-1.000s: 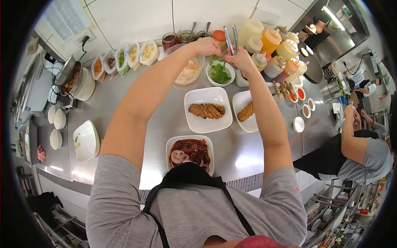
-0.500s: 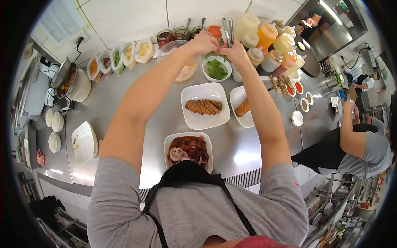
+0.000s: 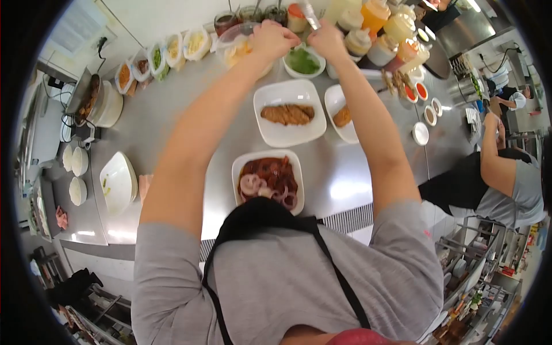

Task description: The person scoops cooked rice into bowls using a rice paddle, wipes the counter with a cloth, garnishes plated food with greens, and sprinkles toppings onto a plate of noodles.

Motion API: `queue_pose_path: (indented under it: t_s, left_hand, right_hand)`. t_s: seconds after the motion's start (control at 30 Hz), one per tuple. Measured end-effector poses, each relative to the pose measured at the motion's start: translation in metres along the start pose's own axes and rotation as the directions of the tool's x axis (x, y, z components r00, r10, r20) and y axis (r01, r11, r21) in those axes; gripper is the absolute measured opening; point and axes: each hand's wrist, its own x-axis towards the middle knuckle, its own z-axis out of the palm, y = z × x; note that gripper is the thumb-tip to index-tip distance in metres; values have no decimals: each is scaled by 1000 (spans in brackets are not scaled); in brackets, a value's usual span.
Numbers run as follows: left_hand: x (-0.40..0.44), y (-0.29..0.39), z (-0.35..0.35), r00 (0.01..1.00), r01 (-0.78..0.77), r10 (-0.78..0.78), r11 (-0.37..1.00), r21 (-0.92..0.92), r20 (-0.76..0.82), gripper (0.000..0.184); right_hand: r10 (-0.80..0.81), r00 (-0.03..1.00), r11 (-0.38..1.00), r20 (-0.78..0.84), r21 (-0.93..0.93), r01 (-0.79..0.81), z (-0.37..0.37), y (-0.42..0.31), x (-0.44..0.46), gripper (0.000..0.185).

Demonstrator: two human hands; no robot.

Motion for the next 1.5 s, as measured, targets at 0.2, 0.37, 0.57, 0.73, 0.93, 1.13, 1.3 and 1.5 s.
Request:
queue_pose_path:
  t_s: [0.2,0.37,0.57,0.73,0.93,1.13,1.3,1.5]
  left_hand:
    - [-11,8,10,990,81,-49,965,251,-129,21]
    - [-16,11,-2,1000,-1,-1,986,165,13,15]
    - [-69,41,-43,904,-27,-57,982,188,424,16]
    - [-106,46,-26,836,-188,-45,912,364,546,11]
    - [-122,26,12,870,-264,71,903,339,489,10]
    - [-119,18,19,895,-297,176,921,252,411,20]
    - [-119,27,7,969,-196,167,968,156,181,20]
    - [-132,18,-11,975,-217,212,973,75,60,20]
  right_hand:
    - [134,971,957,-200,281,-74,-23,-23,13,22]
    - [182,982,957,-51,239,-165,-18,4,2,30]
    - [218,973,788,-76,601,-130,-61,13,-57,21]
    - [389,913,660,126,653,-371,-86,12,-99,23]
    - [450,881,595,146,686,-418,-111,24,-138,21]
    - [586,777,403,228,750,-524,-100,53,-174,24]
    - [661,650,169,375,769,-616,-69,55,-179,27]
    - [665,640,73,386,818,-570,-45,68,-169,27]
